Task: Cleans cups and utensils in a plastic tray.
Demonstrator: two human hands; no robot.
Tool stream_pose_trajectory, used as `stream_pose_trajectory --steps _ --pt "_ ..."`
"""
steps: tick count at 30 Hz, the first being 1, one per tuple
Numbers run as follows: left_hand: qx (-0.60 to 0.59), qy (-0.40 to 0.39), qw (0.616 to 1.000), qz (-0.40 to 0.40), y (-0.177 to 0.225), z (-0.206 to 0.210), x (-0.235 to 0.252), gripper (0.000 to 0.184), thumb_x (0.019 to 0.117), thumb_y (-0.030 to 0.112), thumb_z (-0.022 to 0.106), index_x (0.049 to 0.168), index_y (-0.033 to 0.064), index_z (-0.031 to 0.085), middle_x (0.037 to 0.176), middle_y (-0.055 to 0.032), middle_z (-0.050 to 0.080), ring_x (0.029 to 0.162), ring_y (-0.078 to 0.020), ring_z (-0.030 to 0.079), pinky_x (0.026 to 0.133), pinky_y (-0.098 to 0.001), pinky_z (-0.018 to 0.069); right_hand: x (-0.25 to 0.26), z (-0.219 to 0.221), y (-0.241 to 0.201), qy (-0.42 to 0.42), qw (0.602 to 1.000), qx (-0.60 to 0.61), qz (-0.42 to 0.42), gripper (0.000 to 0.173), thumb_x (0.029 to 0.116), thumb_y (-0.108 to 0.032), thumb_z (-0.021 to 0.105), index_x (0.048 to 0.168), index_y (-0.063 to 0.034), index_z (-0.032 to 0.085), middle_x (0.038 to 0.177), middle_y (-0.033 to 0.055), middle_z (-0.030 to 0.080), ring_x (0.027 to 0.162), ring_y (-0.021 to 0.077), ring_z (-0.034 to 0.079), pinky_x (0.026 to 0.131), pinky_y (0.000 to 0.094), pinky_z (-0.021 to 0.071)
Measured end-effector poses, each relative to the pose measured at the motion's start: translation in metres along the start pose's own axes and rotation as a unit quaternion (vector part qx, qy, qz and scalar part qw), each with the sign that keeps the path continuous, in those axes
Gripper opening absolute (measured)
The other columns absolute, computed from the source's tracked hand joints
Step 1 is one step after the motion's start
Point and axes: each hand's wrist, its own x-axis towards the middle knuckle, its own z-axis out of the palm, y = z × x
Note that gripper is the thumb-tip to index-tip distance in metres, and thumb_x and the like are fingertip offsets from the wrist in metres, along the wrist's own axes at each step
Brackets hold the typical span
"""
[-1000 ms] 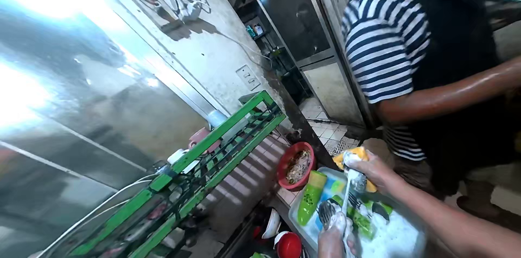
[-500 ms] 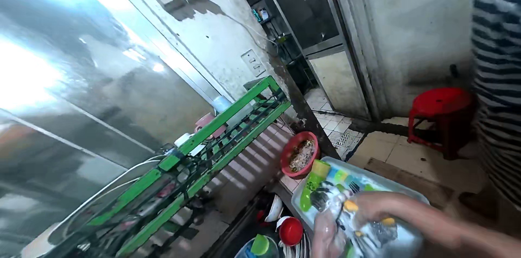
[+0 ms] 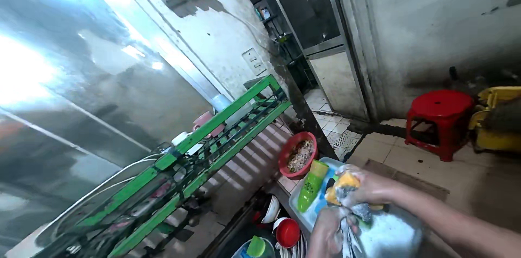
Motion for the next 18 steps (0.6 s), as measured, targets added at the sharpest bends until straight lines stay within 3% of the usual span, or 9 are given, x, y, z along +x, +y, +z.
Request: stream_pose_trajectory --steps 2,5,7,9,11,12,14,16,18 --pt "0.039 -0.007 0.999 -0.009 -0.001 0.009 -0.002 0.003 0.1 -0.003 0.053 0.098 -0.0008 0.055 0.064 -0.0063 0.059 0.051 -0.0142 0.06 0.049 -0.0273 0.0543 0.002 0.003 -0.005 0.013 0.998 -0.057 -0.018 0.051 0.0872 -0.012 0.079 0.135 -0.0054 0.062 0.142 0.0141 0.056 0.129 0.027 0.055 0.11 0.0461 0.0433" --pt "-0.03 -0.065 0.997 0.0 -0.001 -0.001 0.001 0.012 0.1051 0.008 0.053 0.112 0.0005 0.057 0.077 -0.0071 0.062 0.059 -0.015 0.061 0.055 -0.0297 0.057 0.006 -0.004 0.002 0.092 0.995 -0.012 0.022 0.041 0.0902 -0.007 0.075 0.13 -0.0047 0.064 0.124 0.0176 0.066 0.114 0.0284 0.063 0.102 0.0475 0.049" --pt "-0.056 -0.078 0.995 0.025 -0.001 -0.006 0.002 0.012 0.1038 0.007 0.055 0.112 0.0003 0.06 0.075 -0.0054 0.062 0.058 -0.0136 0.061 0.056 -0.0295 0.0575 0.01 -0.01 0.015 0.143 0.981 0.126 0.026 0.043 0.0895 -0.005 0.076 0.13 -0.0038 0.062 0.114 0.0159 0.068 0.102 0.025 0.067 0.092 0.0439 0.0548" --pt "-0.083 -0.058 0.994 0.047 -0.002 -0.003 0.001 0.012 0.1021 0.003 0.056 0.113 -0.0009 0.06 0.074 -0.0062 0.062 0.055 -0.0133 0.059 0.054 -0.0291 0.0566 0.008 -0.008 0.025 0.16 0.932 0.326 0.008 0.046 0.0918 -0.006 0.072 0.134 -0.0046 0.054 0.101 0.0128 0.07 0.085 0.0204 0.07 0.076 0.0377 0.0603" --pt "-0.104 -0.023 0.992 0.066 -0.005 0.0 0.002 0.011 0.1006 -0.001 0.056 0.111 -0.0008 0.058 0.075 -0.0075 0.062 0.054 -0.0137 0.058 0.052 -0.0293 0.0557 0.007 -0.005 0.03 0.145 0.904 0.403 -0.002 0.049 0.0921 -0.01 0.071 0.136 -0.0077 0.05 0.096 0.0122 0.071 0.08 0.0207 0.072 0.071 0.0374 0.0622" --pt "-0.105 -0.009 0.992 0.073 -0.007 0.001 0.003 0.011 0.1 -0.002 0.056 0.11 -0.0012 0.057 0.074 -0.0082 0.062 0.053 -0.0145 0.058 0.052 -0.0298 0.0557 0.006 -0.003 0.031 0.13 0.923 0.362 0.002 0.051 0.0902 -0.009 0.073 0.136 -0.0062 0.051 0.1 0.0128 0.07 0.084 0.021 0.071 0.075 0.0377 0.0617" --pt "-0.091 0.013 0.991 0.095 -0.012 0.004 0.002 0.008 0.0981 -0.005 0.056 0.105 -0.0028 0.057 0.07 -0.009 0.061 0.053 -0.0162 0.06 0.052 -0.0308 0.0558 0.008 0.006 0.025 0.1 0.978 0.181 0.03 0.054 0.0843 -0.01 0.081 0.133 -0.0045 0.058 0.115 0.0148 0.068 0.103 0.0235 0.068 0.092 0.0428 0.0563" --pt "-0.086 0.03 0.988 0.125 -0.017 0.008 0.002 0.007 0.0996 -0.004 0.053 0.105 -0.0031 0.056 0.066 -0.0077 0.06 0.052 -0.0155 0.059 0.051 -0.0299 0.0544 0.013 0.01 0.018 0.106 0.991 0.072 0.044 0.049 0.0846 -0.012 0.08 0.13 -0.0065 0.063 0.124 0.0159 0.065 0.116 0.0258 0.063 0.102 0.047 0.0493" --pt "-0.1 0.041 0.984 0.139 -0.019 0.01 0.002 0.008 0.1028 0.001 0.054 0.109 -0.0028 0.056 0.065 -0.006 0.057 0.05 -0.0134 0.056 0.049 -0.028 0.0531 0.017 0.006 0.012 0.143 0.985 0.072 0.061 0.045 0.0878 -0.012 0.077 0.13 -0.0075 0.064 0.127 0.0162 0.065 0.119 0.0267 0.061 0.104 0.0478 0.0478"
